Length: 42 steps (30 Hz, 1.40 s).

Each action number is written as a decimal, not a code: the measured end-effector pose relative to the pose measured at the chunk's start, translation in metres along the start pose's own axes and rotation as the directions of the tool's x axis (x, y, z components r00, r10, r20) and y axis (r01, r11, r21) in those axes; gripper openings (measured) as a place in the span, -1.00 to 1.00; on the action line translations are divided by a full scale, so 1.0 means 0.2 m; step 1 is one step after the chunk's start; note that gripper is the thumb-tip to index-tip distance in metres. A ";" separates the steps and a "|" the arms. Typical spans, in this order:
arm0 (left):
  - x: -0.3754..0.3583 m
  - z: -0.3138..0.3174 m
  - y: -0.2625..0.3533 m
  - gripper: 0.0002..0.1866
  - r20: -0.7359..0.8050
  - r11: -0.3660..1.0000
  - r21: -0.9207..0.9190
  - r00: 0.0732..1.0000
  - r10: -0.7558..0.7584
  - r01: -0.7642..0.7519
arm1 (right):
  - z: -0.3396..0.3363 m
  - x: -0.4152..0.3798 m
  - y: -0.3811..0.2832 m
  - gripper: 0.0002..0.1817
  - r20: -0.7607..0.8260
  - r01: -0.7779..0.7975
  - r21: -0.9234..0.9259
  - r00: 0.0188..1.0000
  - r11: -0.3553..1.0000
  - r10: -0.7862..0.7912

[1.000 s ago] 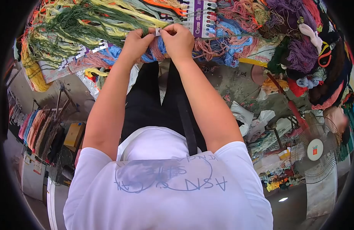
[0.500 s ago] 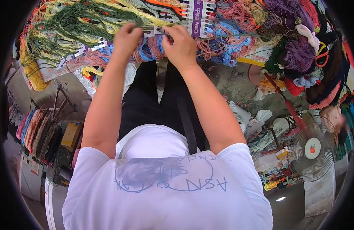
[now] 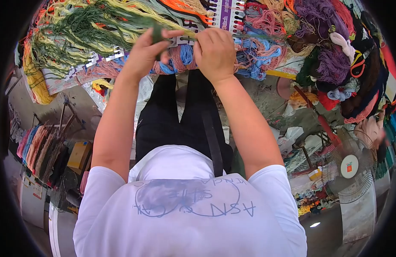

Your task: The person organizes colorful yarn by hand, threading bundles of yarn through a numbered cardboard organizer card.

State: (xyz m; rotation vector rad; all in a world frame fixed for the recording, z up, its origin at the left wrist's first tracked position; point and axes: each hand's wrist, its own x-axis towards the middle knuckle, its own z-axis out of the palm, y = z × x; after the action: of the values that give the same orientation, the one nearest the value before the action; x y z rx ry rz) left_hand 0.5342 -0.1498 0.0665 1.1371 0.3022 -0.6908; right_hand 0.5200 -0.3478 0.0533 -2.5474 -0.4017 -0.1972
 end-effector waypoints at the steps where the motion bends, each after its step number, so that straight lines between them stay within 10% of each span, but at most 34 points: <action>1: 0.03 0.04 -0.02 -0.85 0.009 0.994 0.110 1.000 0.006 -0.007 | -0.01 0.00 -0.02 -0.85 0.022 -0.005 0.066 1.000 0.998 0.003; 4: 0.08 0.06 -0.07 -0.81 0.053 0.978 0.210 0.999 -0.010 -0.001 | -0.05 0.02 -0.12 -0.83 0.160 -0.160 0.238 0.979 0.958 0.124; 6: 0.09 0.01 -0.10 -0.83 -0.045 0.781 0.623 0.994 0.099 -0.050 | 0.00 0.03 -0.09 -0.83 0.166 -0.182 0.244 0.976 0.953 0.144; 10: -0.06 -0.25 0.09 -0.82 -0.204 0.842 0.539 0.972 0.119 0.010 | 0.16 0.00 0.07 -0.84 0.256 -0.291 0.227 0.939 0.930 0.231; 12: -0.19 -0.32 0.30 -0.86 -0.570 0.946 0.321 0.805 0.167 0.031 | 0.19 -0.02 0.10 -0.85 0.326 -0.361 0.225 0.903 0.905 0.280; 15: -0.37 -0.66 0.61 -0.93 -0.440 0.981 0.084 0.877 0.192 -0.172 | 0.20 -0.02 0.11 -0.86 0.273 -0.384 0.207 0.906 0.900 0.324; 21: -0.47 -0.73 1.03 -0.93 -0.674 0.870 0.430 0.555 0.488 -0.243 | 0.20 -0.01 0.10 -0.82 0.298 -0.466 0.244 0.870 0.850 0.392; 23: -0.51 -0.53 0.99 -0.87 -0.541 0.885 0.405 0.720 0.435 -0.230 | 0.10 0.02 0.03 -0.78 0.209 -0.554 0.234 0.831 0.799 0.515; 26: -0.54 -0.22 0.82 -0.72 -0.239 0.984 -0.100 0.964 0.121 -0.149 | -0.11 0.13 -0.25 -0.78 0.159 -0.591 0.460 0.790 0.663 0.593; 31: -0.62 0.18 0.72 -0.56 0.051 0.907 -0.419 0.998 -0.035 0.053 | -0.52 0.28 -0.81 -0.82 0.392 -0.484 0.789 0.871 0.379 0.296; 36: -0.70 0.24 0.79 -0.51 0.199 0.845 -0.512 0.978 -0.057 0.153 | -0.66 0.30 -0.91 -0.87 0.548 -0.605 0.793 0.761 0.074 0.348; 42: -0.76 0.23 0.83 -0.53 0.239 0.868 -0.474 0.971 -0.033 0.147 | -0.64 0.29 -0.99 -0.88 0.373 -0.458 0.863 0.862 0.215 0.342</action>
State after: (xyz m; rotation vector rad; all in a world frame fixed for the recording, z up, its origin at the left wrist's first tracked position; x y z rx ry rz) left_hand 0.5194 -0.0976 0.2892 0.5549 0.3178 -0.7639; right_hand 0.5034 -0.2432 0.2720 -1.3516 0.1558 0.3195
